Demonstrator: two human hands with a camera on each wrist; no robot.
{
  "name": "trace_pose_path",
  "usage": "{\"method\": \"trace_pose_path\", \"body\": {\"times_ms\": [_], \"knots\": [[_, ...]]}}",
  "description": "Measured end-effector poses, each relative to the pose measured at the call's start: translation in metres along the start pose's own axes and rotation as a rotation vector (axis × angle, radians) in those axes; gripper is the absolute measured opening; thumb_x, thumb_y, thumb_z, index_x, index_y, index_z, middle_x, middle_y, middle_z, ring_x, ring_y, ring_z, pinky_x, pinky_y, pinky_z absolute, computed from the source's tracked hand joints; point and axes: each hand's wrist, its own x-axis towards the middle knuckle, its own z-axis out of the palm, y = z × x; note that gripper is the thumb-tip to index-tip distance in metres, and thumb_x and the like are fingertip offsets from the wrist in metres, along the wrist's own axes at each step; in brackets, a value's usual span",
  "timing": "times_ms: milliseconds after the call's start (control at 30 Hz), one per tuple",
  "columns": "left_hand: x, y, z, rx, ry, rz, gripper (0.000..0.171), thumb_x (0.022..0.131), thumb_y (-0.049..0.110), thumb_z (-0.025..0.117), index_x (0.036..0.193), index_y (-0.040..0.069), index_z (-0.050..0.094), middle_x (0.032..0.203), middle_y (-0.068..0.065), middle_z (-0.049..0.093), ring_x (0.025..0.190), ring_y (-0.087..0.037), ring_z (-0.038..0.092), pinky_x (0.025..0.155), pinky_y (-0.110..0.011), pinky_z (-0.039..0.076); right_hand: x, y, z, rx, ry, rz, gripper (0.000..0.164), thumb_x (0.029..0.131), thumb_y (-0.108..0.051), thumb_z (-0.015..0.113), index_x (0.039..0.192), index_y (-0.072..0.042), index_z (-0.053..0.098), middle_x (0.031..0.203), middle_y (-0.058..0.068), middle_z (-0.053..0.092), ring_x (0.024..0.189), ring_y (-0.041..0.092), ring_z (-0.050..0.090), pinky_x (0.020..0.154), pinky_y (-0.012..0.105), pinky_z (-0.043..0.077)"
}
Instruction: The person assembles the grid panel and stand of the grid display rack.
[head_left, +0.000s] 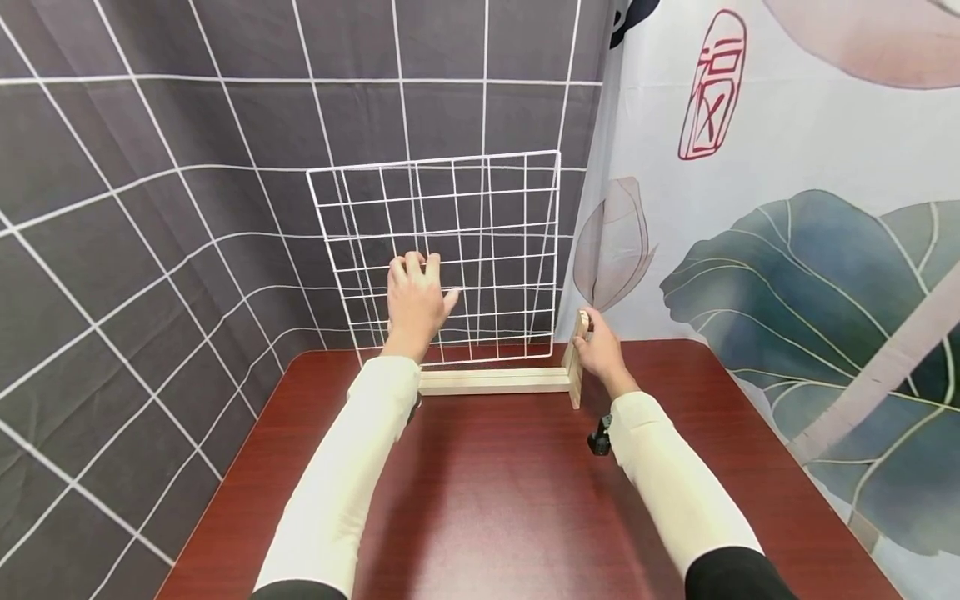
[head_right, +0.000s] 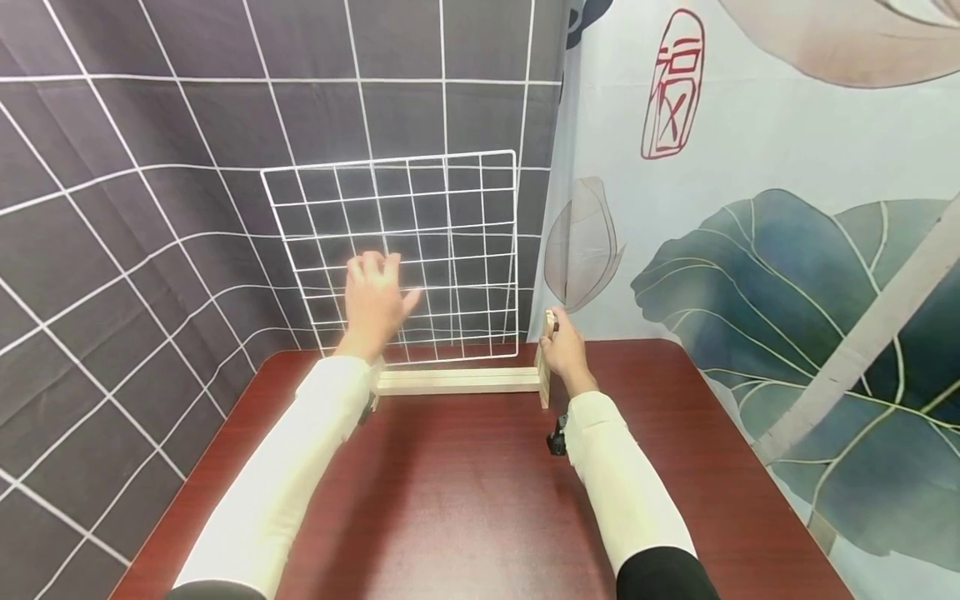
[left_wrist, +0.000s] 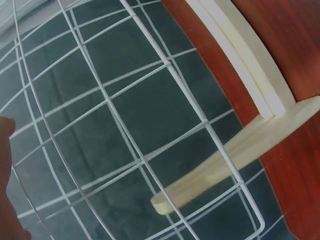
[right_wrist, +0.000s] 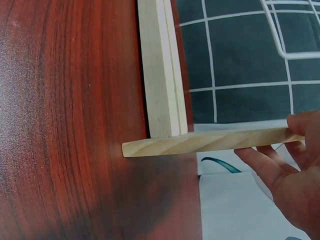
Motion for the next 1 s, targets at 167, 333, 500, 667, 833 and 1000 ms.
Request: {"method": "trace_pose_path", "body": {"times_ms": [167, 333, 500, 667, 833, 1000], "knots": [[0.009, 0.010, 0.004, 0.007, 0.013, 0.007, 0.066, 0.078, 0.044, 0.085, 0.124, 0.004, 0.062, 0.115, -0.019, 0.056, 0.107, -0.040, 0.052, 0.094, -0.047, 0.050, -0.001, 0.003, 0.001, 0.006, 0.006, -0.005, 0.062, 0.096, -0.007, 0.059, 0.153, -0.012, 0.035, 0.143, 0.028, 0.055, 0.132, 0.048, 0.052, 0.111, 0.059, 0.043], [0.020, 0.016, 0.008, 0.023, 0.008, 0.002, 0.066, 0.078, 0.048, 0.083, 0.122, 0.005, 0.060, 0.116, -0.018, 0.056, 0.110, -0.039, 0.051, 0.097, -0.047, 0.048, -0.001, 0.004, 0.002, 0.003, 0.012, -0.014, 0.061, 0.096, -0.006, 0.058, 0.153, -0.011, 0.036, 0.141, 0.028, 0.056, 0.130, 0.049, 0.053, 0.111, 0.060, 0.043], [0.028, 0.023, 0.004, 0.041, -0.007, 0.005, 0.067, 0.080, 0.051, 0.081, 0.124, 0.005, 0.060, 0.118, -0.018, 0.056, 0.113, -0.039, 0.051, 0.100, -0.047, 0.047, -0.003, 0.001, 0.001, 0.003, 0.046, -0.038, 0.058, 0.094, -0.006, 0.058, 0.149, -0.011, 0.040, 0.137, 0.028, 0.058, 0.126, 0.050, 0.056, 0.108, 0.061, 0.043], [0.033, 0.029, 0.005, 0.035, 0.009, 0.007, 0.069, 0.078, 0.051, 0.082, 0.124, 0.005, 0.061, 0.117, -0.017, 0.055, 0.109, -0.038, 0.051, 0.098, -0.046, 0.047, -0.005, 0.001, 0.002, 0.027, 0.024, -0.028, 0.058, 0.095, -0.006, 0.058, 0.150, -0.013, 0.040, 0.141, 0.028, 0.056, 0.130, 0.051, 0.053, 0.111, 0.061, 0.041], [0.039, 0.034, 0.010, 0.028, -0.004, 0.008, 0.067, 0.079, 0.052, 0.081, 0.121, 0.005, 0.061, 0.117, -0.017, 0.054, 0.110, -0.038, 0.051, 0.100, -0.046, 0.046, -0.007, 0.001, 0.001, 0.010, 0.027, -0.027, 0.060, 0.095, -0.006, 0.060, 0.150, -0.014, 0.040, 0.140, 0.028, 0.057, 0.128, 0.051, 0.054, 0.108, 0.060, 0.044], [0.049, 0.039, 0.012, 0.009, 0.005, -0.008, 0.064, 0.079, 0.053, 0.081, 0.117, 0.006, 0.061, 0.116, -0.016, 0.053, 0.111, -0.037, 0.049, 0.100, -0.046, 0.045, -0.003, 0.002, 0.001, 0.005, 0.024, -0.022, 0.062, 0.096, -0.006, 0.058, 0.154, -0.011, 0.035, 0.143, 0.027, 0.055, 0.131, 0.048, 0.053, 0.115, 0.059, 0.038]]}}
